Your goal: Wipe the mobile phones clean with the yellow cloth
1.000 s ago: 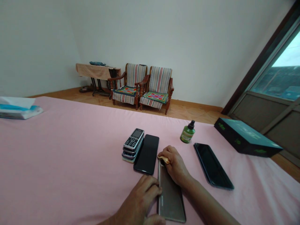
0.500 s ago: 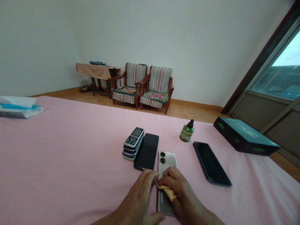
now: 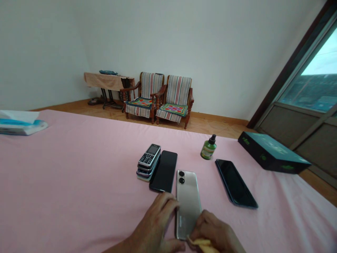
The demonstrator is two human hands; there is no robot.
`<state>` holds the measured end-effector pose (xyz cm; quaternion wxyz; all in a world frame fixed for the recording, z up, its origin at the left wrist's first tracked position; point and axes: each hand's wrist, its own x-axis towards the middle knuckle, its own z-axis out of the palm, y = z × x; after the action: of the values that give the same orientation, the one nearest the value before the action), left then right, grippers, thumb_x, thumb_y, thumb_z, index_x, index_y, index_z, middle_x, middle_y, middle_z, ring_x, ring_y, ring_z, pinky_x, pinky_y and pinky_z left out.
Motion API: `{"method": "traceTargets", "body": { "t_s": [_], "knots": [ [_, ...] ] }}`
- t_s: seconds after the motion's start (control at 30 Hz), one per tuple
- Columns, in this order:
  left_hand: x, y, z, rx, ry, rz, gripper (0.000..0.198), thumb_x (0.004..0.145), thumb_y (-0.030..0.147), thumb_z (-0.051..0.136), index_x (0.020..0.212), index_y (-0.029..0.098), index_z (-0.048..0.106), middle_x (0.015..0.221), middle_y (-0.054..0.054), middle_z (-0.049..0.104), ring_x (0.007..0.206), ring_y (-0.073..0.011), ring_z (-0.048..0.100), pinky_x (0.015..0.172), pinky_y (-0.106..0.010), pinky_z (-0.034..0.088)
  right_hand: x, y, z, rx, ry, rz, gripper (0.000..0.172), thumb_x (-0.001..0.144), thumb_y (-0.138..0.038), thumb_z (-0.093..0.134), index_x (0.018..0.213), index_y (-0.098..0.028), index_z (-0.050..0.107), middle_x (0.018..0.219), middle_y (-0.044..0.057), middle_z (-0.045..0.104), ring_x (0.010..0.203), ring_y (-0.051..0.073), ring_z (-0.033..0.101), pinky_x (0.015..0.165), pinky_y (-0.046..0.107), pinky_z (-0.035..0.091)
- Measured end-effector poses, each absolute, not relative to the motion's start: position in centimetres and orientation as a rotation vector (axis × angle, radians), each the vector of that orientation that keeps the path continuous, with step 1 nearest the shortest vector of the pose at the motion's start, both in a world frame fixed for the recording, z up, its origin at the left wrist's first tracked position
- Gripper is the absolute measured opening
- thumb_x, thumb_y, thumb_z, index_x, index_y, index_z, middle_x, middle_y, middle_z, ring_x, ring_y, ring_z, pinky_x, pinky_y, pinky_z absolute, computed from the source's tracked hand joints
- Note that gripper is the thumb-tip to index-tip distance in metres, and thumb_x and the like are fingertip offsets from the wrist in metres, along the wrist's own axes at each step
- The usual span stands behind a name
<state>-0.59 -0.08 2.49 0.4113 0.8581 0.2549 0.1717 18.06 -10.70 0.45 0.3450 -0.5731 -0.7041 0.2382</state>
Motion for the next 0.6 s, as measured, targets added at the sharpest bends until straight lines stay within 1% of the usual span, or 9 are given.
{"method": "traceTargets", "body": {
  "t_s": [0.07, 0.13, 0.23, 0.4, 0.5, 0.6],
  "knots": [
    [-0.6, -0.2, 2.3, 2.162, 0.648, 0.435, 0.056, 0.06, 0.005, 0.082, 0.108, 0.02, 0.059, 0.115, -0.006, 0.056, 0.109, -0.0254, 0.052, 0.097, -0.034, 0.044, 18.4, -10.5, 1.1, -1.526, -1.677, 0.588, 0.006, 0.079, -0.019, 0.064, 0.077, -0.021, 0.07, 0.075, 0.004, 0.063, 0.065, 0.016, 0.062, 0.056, 0.022, 0.046],
    [-0.6, -0.2, 2.0, 2.184, 0.634, 0.456, 0.061, 0.06, 0.003, 0.081, 0.114, 0.02, 0.059, 0.123, -0.007, 0.056, 0.115, -0.0263, 0.051, 0.101, -0.035, 0.042, 18.4, -10.0, 1.7, -1.592, -1.499, 0.622, 0.013, 0.082, -0.025, 0.058, 0.077, -0.019, 0.068, 0.073, 0.005, 0.064, 0.064, 0.017, 0.061, 0.056, 0.023, 0.047],
    [-0.7, -0.2, 1.4, 2.232, 0.595, 0.497, 0.068, 0.06, 0.001, 0.08, 0.121, 0.02, 0.058, 0.129, -0.01, 0.056, 0.12, -0.0285, 0.05, 0.104, -0.037, 0.041, 17.8, -9.3, 2.3, -1.709, -1.263, 0.738, 0.02, 0.08, -0.034, 0.059, 0.073, -0.018, 0.068, 0.07, 0.005, 0.064, 0.064, 0.018, 0.06, 0.055, 0.025, 0.047],
    [-0.9, -0.2, 1.2, 2.256, 0.531, 0.505, 0.064, 0.062, 0.003, 0.08, 0.12, 0.02, 0.061, 0.126, -0.01, 0.06, 0.116, -0.029, 0.053, 0.101, -0.038, 0.044, 16.7, -8.5, 3.6, -1.737, -1.024, 0.824, 0.023, 0.071, -0.039, 0.064, 0.071, -0.016, 0.07, 0.069, 0.006, 0.067, 0.068, 0.021, 0.061, 0.059, 0.026, 0.046],
    [-0.9, -0.1, 1.4, 2.244, 0.513, 0.51, 0.061, 0.062, 0.005, 0.08, 0.119, 0.02, 0.062, 0.122, -0.01, 0.062, 0.112, -0.0288, 0.056, 0.1, -0.038, 0.046, 16.8, -8.4, 4.0, -1.612, -0.86, 0.933, 0.027, 0.067, -0.042, 0.071, 0.074, -0.016, 0.071, 0.071, 0.006, 0.069, 0.07, 0.021, 0.062, 0.062, 0.026, 0.047],
    [-0.9, 0.0, 1.1, 2.225, 0.491, 0.55, 0.061, 0.063, 0.004, 0.079, 0.119, 0.022, 0.063, 0.121, -0.01, 0.064, 0.111, -0.0287, 0.057, 0.099, -0.038, 0.047, 17.5, -8.6, 3.7, -1.447, -0.71, 1.064, 0.031, 0.068, -0.044, 0.076, 0.079, -0.015, 0.072, 0.075, 0.006, 0.07, 0.073, 0.021, 0.062, 0.063, 0.026, 0.048]
  ]
}}
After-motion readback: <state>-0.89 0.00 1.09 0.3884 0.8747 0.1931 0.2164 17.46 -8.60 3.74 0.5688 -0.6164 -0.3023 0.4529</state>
